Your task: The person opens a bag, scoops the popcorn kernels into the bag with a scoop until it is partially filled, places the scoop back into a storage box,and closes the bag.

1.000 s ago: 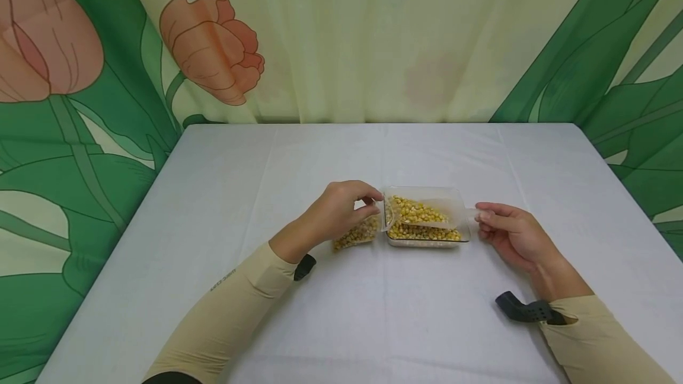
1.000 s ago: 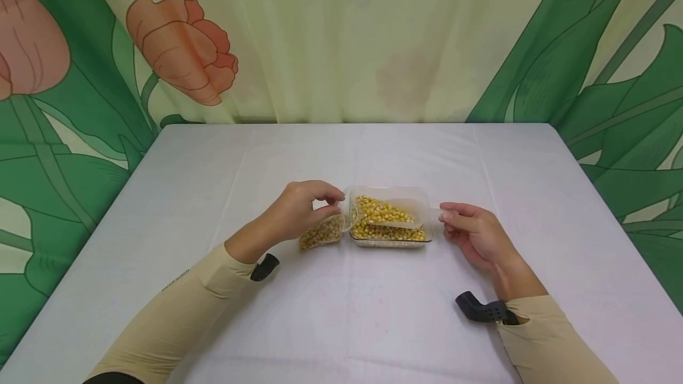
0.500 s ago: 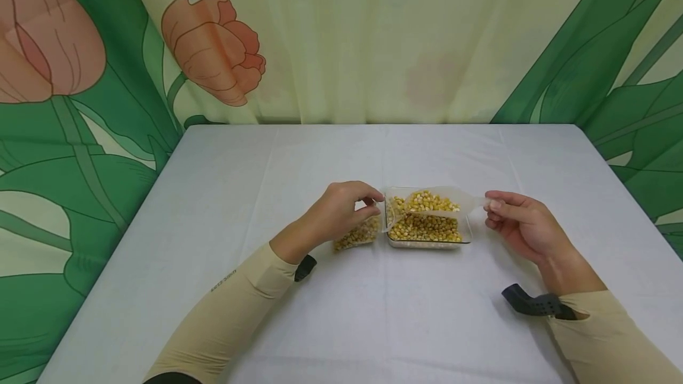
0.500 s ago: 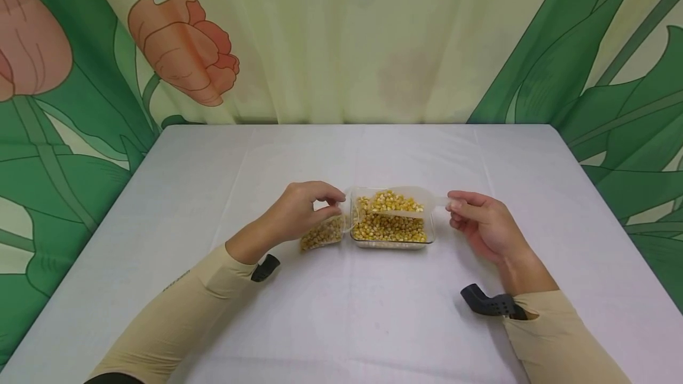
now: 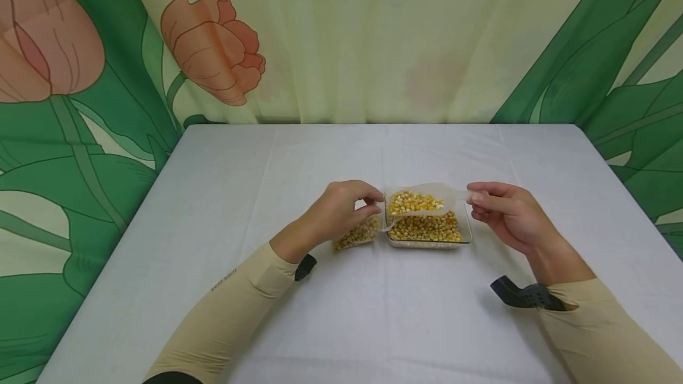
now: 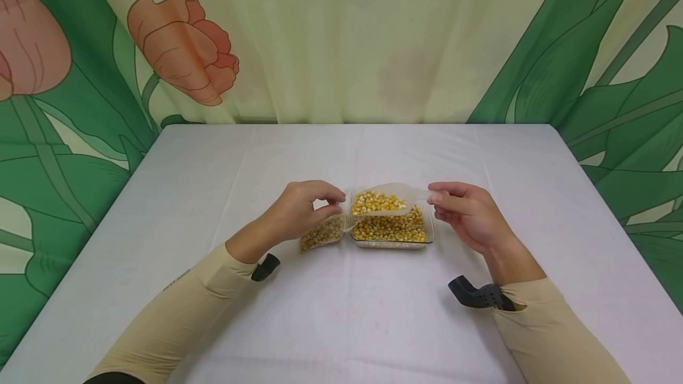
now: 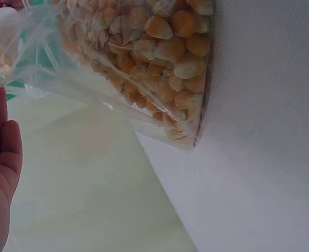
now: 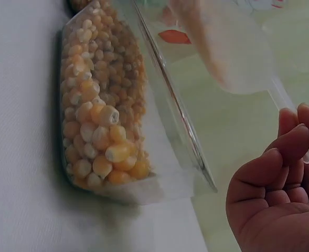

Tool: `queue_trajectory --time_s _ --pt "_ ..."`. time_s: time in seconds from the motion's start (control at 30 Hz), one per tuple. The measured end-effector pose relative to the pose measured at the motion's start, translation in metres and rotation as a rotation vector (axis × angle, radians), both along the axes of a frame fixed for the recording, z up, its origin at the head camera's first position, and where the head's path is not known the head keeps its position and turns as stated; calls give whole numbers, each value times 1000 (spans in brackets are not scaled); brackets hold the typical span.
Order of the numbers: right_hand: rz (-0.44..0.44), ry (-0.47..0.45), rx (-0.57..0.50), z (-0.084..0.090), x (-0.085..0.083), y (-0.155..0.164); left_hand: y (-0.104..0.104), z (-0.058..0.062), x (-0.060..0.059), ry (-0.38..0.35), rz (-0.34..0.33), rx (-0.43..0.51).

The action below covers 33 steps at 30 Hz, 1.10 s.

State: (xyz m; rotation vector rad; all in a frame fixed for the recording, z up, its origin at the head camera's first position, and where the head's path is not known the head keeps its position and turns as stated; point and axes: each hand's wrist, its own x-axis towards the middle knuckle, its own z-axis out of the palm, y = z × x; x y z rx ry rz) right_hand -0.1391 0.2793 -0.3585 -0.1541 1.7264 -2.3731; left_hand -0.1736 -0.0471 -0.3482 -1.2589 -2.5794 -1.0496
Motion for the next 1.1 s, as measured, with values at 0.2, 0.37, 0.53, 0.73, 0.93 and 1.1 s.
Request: queue_trajectory --time_s 0.2,0.37,0.53,0.73,0.93,1.1 --pt "14 2 66 4 -2 -11 -1 -2 -2 66 -29 53" --pt "8 -13 162 11 -3 -18 -1 -3 -2 71 -40 72" --pt "10 6 291 17 -4 -24 -1 -2 -3 78 -43 75" --pt "8 49 448 24 -4 -33 -1 -3 -3 88 -50 90" --pt "11 77 569 30 -6 -40 -1 -2 -3 96 -52 90" --pt "6 90 608 35 -7 -42 0 -1 -2 88 -45 84"
